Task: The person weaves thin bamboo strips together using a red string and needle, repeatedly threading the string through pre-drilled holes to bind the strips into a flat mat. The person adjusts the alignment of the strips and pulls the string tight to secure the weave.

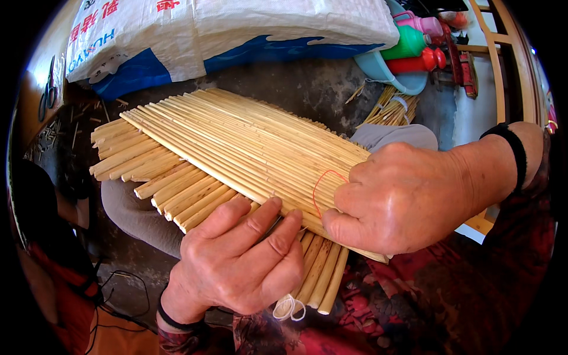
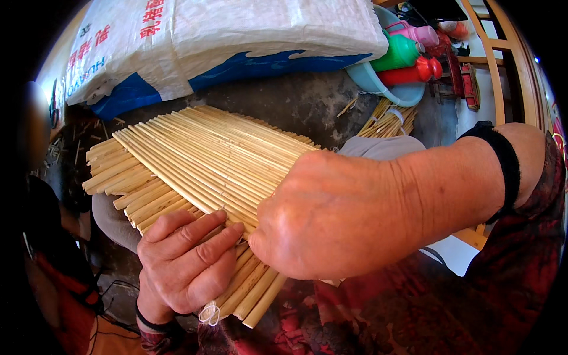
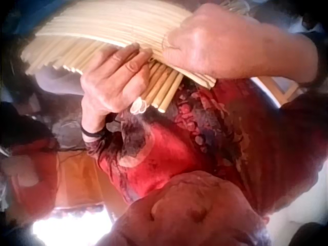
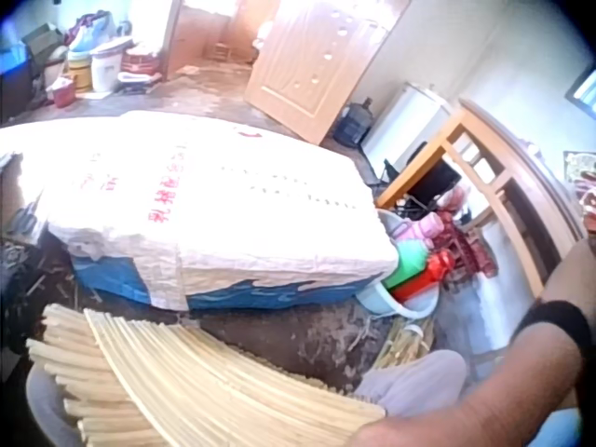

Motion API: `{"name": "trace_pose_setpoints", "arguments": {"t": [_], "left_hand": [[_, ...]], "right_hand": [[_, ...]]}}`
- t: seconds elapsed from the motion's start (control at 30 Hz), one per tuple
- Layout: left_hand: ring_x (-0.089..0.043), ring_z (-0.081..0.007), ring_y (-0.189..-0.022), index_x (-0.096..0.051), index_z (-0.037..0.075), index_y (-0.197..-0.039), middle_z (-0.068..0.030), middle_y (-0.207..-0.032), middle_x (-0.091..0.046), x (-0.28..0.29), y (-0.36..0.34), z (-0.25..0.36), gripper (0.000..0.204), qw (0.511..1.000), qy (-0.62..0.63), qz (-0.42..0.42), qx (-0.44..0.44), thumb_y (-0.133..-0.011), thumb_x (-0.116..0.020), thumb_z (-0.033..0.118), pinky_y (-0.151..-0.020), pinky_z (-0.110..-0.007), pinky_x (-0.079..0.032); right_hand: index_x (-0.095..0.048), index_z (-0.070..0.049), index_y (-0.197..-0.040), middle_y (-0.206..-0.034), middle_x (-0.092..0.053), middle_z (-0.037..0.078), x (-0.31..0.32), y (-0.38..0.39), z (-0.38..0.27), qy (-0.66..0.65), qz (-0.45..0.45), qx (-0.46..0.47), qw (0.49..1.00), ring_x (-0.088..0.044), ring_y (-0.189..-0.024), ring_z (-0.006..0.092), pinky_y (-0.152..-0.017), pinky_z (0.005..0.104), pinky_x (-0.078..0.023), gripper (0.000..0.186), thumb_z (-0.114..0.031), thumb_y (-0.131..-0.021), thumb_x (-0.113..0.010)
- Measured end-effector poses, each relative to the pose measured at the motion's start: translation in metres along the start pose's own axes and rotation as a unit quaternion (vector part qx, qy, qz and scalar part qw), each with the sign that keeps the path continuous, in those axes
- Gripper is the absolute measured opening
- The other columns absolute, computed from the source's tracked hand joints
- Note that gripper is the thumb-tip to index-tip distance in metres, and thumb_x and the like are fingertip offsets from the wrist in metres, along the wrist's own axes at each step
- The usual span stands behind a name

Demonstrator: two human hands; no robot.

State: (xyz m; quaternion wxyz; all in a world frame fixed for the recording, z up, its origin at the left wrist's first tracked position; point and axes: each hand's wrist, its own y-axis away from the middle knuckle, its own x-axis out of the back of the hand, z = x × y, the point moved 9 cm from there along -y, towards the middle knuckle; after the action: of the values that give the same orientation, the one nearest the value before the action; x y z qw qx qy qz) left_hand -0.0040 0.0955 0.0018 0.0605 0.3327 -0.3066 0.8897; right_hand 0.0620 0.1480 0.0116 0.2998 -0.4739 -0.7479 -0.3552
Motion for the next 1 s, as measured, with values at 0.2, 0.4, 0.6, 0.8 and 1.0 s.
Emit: {"name": "trace_pose_setpoints", "arguments": {"t": [0.2,0.4,0.6,0.8,1.0], "left_hand": [[-0.069,-0.0266,-0.081,-0.058,0.007,-0.075,-0.0116,-0.090,-0.071,-0.001,0.001,0.002,0.010,1.000,0.003,0.013,-0.003,-0.068,-0.065,0.012,-0.067,-0.036,-0.050],[-0.065,-0.0238,-0.072,-0.055,0.007,-0.074,-0.0086,-0.085,-0.069,0.001,-0.005,-0.009,0.016,0.999,-0.005,-0.004,-0.032,-0.065,-0.068,0.011,-0.066,-0.036,-0.049],[-0.058,-0.0285,-0.076,-0.057,0.008,-0.086,-0.0063,-0.076,-0.059,0.023,-0.070,-0.055,0.036,0.994,-0.057,0.066,-0.064,-0.066,-0.080,0.027,-0.079,-0.039,-0.045],[-0.045,-0.0252,-0.132,-0.056,0.010,-0.128,-0.0082,-0.136,-0.055,0.049,-0.059,-0.106,0.048,0.956,-0.126,0.254,0.076,-0.082,-0.070,0.014,-0.113,-0.044,-0.029],[-0.041,-0.0254,-0.136,-0.056,0.012,-0.128,-0.0070,-0.138,-0.053,0.031,-0.055,-0.120,0.047,0.959,-0.108,0.247,0.083,-0.083,-0.068,0.009,-0.115,-0.044,-0.026]], "right_hand": [[-0.055,-0.004,-0.080,-0.063,-0.047,0.003,-0.008,-0.003,-0.001,-0.023,-0.020,0.008,0.999,-0.055,-0.053,0.0186,-0.040,0.0315,-0.042,0.014,-0.014,-0.072,-0.061],[-0.057,-0.005,-0.085,-0.072,-0.062,0.012,0.000,-0.006,0.010,0.002,-0.055,-0.059,0.997,-0.066,-0.066,0.0310,-0.055,0.0376,-0.054,0.011,-0.010,-0.076,-0.060],[-0.063,-0.007,-0.097,-0.074,-0.060,0.009,0.054,0.025,0.071,-0.026,0.010,-0.165,0.986,-0.062,-0.069,0.0266,-0.061,0.0350,-0.050,0.011,-0.012,-0.087,-0.059],[-0.064,-0.001,-0.104,-0.077,-0.061,0.008,0.073,0.052,0.111,-0.062,0.073,-0.226,0.969,-0.059,-0.070,0.0185,-0.068,0.0296,-0.050,0.022,-0.021,-0.097,-0.056],[-0.063,-0.001,-0.100,-0.076,-0.060,0.006,0.078,0.045,0.116,-0.061,0.076,-0.247,0.964,-0.059,-0.070,0.0161,-0.067,0.0289,-0.050,0.020,-0.020,-0.097,-0.058]]}}
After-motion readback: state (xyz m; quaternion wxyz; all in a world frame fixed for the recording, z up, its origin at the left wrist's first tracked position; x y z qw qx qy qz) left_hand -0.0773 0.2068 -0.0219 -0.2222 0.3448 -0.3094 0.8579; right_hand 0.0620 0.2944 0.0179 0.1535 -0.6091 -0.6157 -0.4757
